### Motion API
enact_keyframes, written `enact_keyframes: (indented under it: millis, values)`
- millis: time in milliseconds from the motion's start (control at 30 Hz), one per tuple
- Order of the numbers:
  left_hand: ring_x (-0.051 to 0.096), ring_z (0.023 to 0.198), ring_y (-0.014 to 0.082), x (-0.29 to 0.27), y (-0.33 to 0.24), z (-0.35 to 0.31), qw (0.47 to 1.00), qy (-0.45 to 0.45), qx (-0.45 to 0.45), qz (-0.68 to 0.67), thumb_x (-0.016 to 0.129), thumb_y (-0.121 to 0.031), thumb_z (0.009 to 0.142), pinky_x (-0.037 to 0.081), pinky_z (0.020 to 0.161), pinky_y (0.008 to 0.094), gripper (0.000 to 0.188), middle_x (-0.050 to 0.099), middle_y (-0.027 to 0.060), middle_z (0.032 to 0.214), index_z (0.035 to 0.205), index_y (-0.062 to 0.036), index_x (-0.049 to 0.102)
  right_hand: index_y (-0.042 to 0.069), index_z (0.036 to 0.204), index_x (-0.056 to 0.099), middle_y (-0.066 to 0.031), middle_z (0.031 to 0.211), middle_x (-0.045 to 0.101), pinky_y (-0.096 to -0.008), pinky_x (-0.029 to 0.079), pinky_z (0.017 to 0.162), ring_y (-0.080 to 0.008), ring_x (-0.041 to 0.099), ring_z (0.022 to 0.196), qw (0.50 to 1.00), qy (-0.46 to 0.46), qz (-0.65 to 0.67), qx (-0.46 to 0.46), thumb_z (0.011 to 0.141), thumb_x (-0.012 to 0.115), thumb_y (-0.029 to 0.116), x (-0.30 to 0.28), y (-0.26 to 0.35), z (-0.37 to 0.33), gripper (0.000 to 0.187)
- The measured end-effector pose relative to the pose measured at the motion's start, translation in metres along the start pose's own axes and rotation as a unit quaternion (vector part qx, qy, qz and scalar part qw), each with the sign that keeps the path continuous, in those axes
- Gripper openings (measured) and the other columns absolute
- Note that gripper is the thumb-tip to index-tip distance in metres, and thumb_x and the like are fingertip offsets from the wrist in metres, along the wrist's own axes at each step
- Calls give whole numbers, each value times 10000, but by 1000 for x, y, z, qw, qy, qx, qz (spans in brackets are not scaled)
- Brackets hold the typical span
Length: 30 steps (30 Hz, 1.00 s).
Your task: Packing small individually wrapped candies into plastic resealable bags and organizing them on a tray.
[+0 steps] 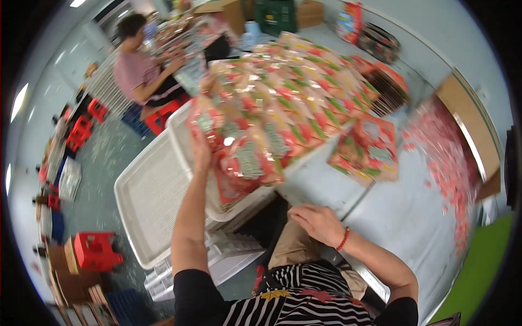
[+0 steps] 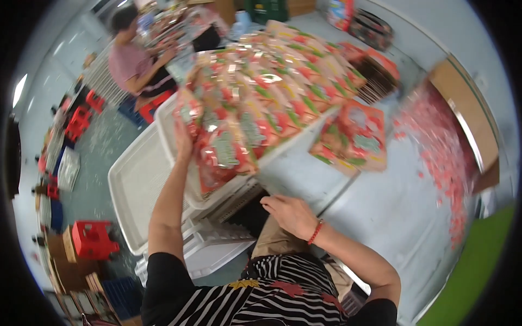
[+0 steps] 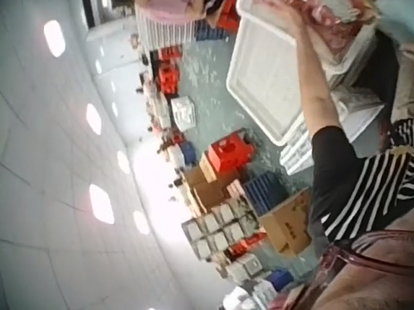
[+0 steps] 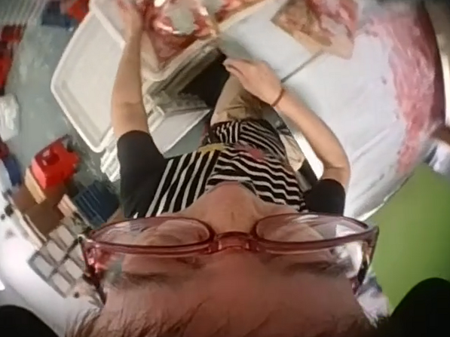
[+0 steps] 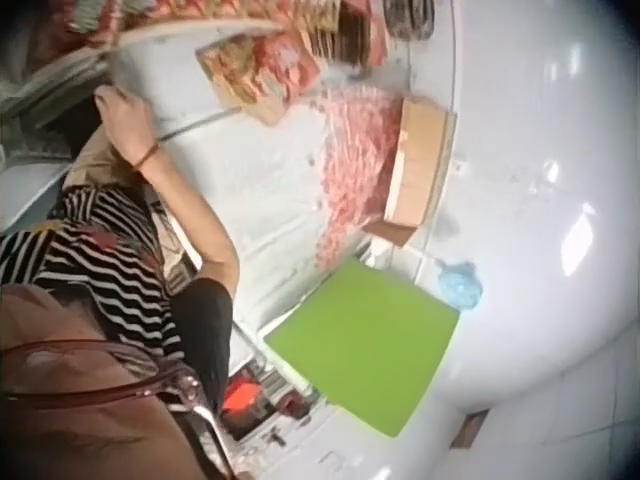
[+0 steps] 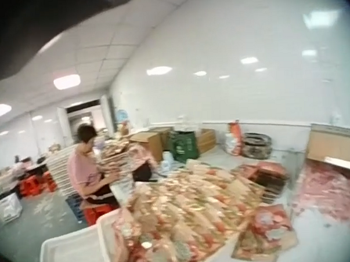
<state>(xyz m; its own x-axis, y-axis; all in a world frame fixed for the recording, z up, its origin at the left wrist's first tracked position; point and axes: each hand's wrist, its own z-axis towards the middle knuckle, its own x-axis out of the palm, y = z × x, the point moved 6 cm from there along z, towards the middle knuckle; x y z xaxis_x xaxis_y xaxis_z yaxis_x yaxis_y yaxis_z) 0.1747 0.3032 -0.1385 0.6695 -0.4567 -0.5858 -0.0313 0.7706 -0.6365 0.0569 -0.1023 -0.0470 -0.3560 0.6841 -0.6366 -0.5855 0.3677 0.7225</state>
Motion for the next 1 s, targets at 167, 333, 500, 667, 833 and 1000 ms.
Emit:
enact_keyframes:
  millis: [167,333,500,667,833,1000]
  values:
    - [438,1201,416,-21,-5,-6,986,-42,-130,-94,293,-476,976,311,1030,406,654,451,303,1299,1318,72,389,58,1022,581,-164,811,647,-459,495,626,-377,618,718,997,0,-4,81,881,565,203,0,-25,-36,203]
    - [363,1282,401,-1,-42,-9,989,-35,-131,-65,269,-464,981,277,1069,400,647,367,278,1391,1375,46,327,36,966,580,-161,716,640,-433,482,585,-350,626,672,980,-76,63,174,862,597,357,-1,-50,29,338]
    - [401,1245,365,-14,-23,-17,996,-39,-79,30,244,-335,1007,301,1051,382,506,425,237,1349,1389,-22,352,90,734,666,-132,672,634,-428,477,592,-319,633,685,989,-75,52,117,821,587,369,39,-55,91,302]
    - [498,1048,229,-15,-52,-32,982,10,-134,-132,305,-404,1002,456,864,342,509,491,120,1238,1356,-50,397,24,616,658,-216,663,627,-446,524,602,-360,648,645,981,-154,8,115,653,655,248,2,-57,150,227]
    - [431,1244,323,-7,-40,-17,994,-73,-38,-75,292,-387,1003,341,1044,363,573,396,197,1400,1409,17,298,3,1092,512,-189,723,637,-450,504,598,-364,638,685,978,-158,41,128,837,534,139,5,-59,128,290]
    - [388,1276,378,-6,-8,-23,989,-62,-96,91,280,-486,976,314,1060,406,692,338,256,1422,1416,47,245,40,952,526,-147,851,591,-423,490,671,-319,610,798,974,-222,-41,7,844,540,211,-51,-82,12,203]
